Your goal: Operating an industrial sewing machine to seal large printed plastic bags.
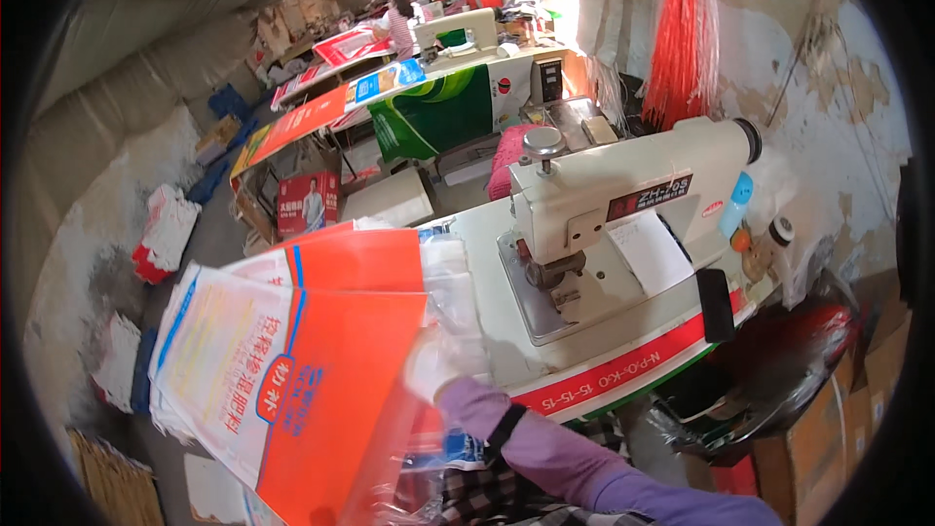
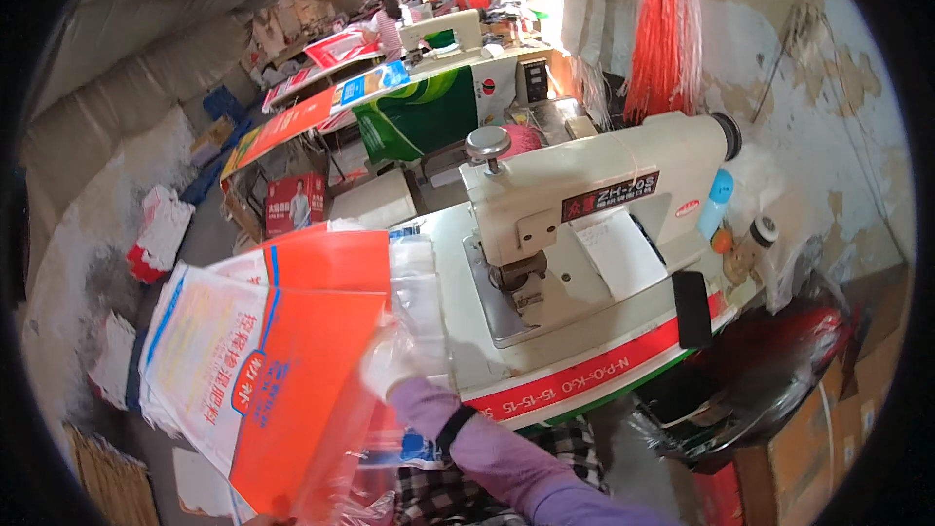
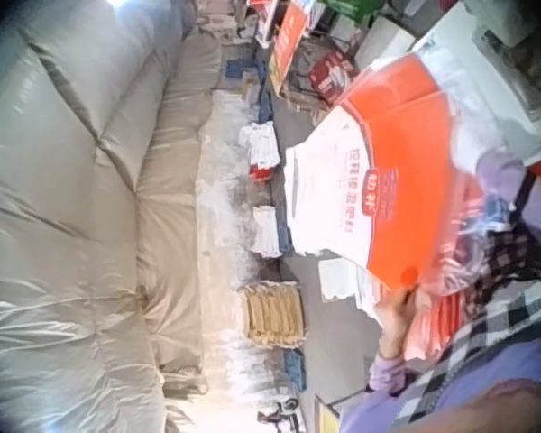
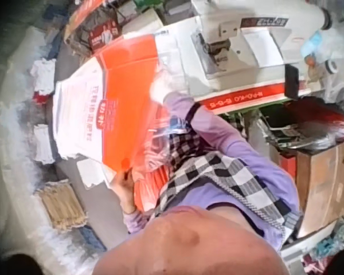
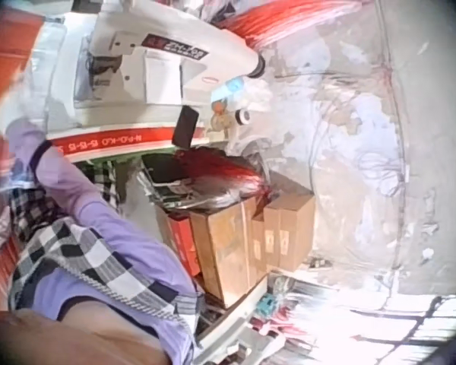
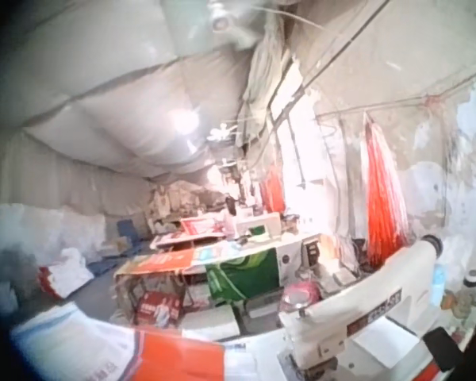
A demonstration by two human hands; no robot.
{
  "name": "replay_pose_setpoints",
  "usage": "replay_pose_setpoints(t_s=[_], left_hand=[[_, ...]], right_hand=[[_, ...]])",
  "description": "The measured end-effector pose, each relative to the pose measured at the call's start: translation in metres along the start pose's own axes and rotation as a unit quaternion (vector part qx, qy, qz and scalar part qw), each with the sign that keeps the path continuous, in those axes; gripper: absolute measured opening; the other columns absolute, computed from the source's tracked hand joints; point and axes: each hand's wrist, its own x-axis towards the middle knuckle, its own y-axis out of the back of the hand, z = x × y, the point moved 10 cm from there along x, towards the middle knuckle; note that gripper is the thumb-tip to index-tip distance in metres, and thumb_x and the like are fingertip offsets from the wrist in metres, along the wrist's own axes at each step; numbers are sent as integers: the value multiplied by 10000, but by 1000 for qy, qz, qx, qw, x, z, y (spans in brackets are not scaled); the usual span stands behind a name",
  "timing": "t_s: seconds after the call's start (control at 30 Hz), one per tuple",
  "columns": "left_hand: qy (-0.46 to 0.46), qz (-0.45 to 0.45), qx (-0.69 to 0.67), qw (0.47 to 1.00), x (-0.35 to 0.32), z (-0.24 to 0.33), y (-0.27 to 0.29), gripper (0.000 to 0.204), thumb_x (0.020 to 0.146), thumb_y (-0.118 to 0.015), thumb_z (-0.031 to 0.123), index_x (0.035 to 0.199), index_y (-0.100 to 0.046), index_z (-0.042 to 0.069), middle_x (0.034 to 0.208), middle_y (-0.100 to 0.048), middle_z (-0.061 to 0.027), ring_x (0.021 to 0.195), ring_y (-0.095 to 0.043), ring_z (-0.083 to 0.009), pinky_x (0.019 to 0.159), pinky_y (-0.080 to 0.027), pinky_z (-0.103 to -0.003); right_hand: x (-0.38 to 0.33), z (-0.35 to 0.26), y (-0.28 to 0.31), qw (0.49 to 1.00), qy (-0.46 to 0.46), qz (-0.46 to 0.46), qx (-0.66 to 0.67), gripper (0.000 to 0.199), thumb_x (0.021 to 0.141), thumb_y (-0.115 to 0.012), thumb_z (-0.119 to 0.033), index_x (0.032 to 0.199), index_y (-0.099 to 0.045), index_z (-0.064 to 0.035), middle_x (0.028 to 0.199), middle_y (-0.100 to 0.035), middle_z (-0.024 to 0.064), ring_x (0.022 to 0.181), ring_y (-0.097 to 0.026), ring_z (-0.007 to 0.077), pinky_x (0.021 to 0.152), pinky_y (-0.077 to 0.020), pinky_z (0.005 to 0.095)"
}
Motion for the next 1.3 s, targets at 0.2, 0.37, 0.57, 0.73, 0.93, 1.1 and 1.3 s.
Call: replay_pose_setpoints(t_s=[0.2,0.37,0.57,0.73,0.93,1.1,1.3], left_hand=[[66,81,-2,995,-25,-14,18,150,818,-693,-21,958,-724,25,774,-672,-182,653,-662,-292,611,-524,-357],[71,83,-37,993,-12,-26,4,140,854,-663,-8,993,-670,10,819,-655,-193,699,-640,-333,658,-519,-367],[148,93,-38,984,-30,-51,-6,56,872,-652,2,919,-623,-6,787,-617,-174,709,-609,-295,671,-501,-362],[191,105,-88,972,-33,-59,-5,68,863,-668,-11,913,-625,-23,744,-596,-118,644,-540,-168,634,-489,-329],[271,182,-369,870,-90,-146,-25,173,790,-761,-4,925,-655,-30,639,-597,-81,561,-508,-106,573,-489,-257],[60,67,-1,996,-54,-80,-6,107,812,-734,6,901,-675,13,669,-625,-98,581,-573,-126,570,-504,-303],[-77,12,88,993,-61,-23,-14,154,851,-709,54,996,-667,23,705,-650,-124,633,-648,-191,565,-509,-319]], right_hand=[[3,-57,163,941,-51,50,331,284,867,-659,-318,969,-697,-56,1004,-656,132,886,-642,218,832,-482,411],[-51,19,206,845,-176,375,338,362,794,-732,-177,1118,-637,-46,1082,-601,108,1019,-589,218,916,-464,392],[-53,-56,232,934,48,353,10,348,820,-708,-162,1155,-629,-105,1055,-619,83,1035,-589,263,962,-460,380],[-36,-30,197,974,34,226,5,215,795,-704,-87,1006,-667,-114,909,-666,43,828,-659,266,777,-546,352],[-53,-57,206,950,116,284,67,137,779,-718,-85,902,-665,-111,845,-669,73,748,-666,270,640,-527,361],[-32,-11,189,952,-142,232,144,157,774,-723,-192,861,-633,-97,757,-652,109,717,-662,313,627,-518,403],[0,-45,175,980,27,144,-135,437,717,-730,-307,1090,-592,-128,1134,-652,116,1084,-613,291,853,-479,415]])
